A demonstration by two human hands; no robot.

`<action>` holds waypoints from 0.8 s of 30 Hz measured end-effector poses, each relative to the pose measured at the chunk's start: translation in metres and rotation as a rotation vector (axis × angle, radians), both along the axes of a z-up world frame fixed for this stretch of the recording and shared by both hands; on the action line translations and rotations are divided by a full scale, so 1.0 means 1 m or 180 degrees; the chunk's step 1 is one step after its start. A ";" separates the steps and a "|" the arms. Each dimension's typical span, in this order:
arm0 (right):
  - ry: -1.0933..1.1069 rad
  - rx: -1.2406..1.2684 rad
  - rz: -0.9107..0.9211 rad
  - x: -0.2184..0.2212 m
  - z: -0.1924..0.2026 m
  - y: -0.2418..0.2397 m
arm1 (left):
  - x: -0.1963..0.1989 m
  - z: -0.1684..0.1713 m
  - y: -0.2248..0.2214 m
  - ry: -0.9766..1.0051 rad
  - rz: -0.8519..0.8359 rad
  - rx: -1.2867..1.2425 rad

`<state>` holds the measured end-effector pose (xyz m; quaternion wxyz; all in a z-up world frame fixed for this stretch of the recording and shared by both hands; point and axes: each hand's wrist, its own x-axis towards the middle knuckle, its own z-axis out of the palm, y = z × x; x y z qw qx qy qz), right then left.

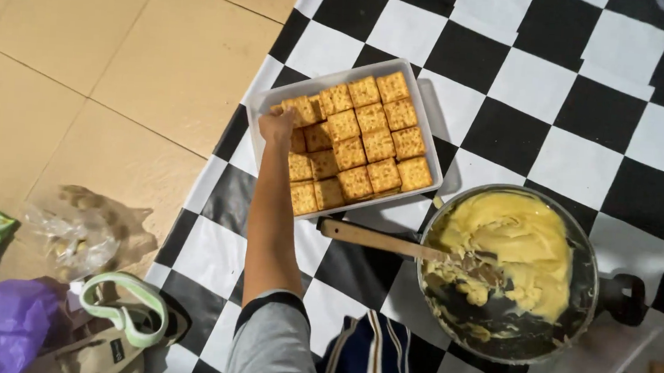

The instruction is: A person is manually spreading a yellow cream filling onto square biscuits and stacking them in a plastic container.

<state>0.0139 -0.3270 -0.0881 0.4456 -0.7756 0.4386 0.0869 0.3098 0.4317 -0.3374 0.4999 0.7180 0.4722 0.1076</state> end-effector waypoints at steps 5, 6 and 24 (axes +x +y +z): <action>0.0672 -0.0193 -0.0832 -0.035 -0.012 0.151 | 0.026 -0.016 -0.005 -0.0046 -0.0085 0.0199; 0.0865 -0.0262 -0.1051 -0.060 -0.026 0.167 | 0.021 -0.012 -0.010 -0.0098 -0.0302 0.0571; 0.1437 -0.1139 -0.1136 -0.202 -0.232 0.126 | -0.230 0.249 -0.278 0.1599 -0.5570 0.2957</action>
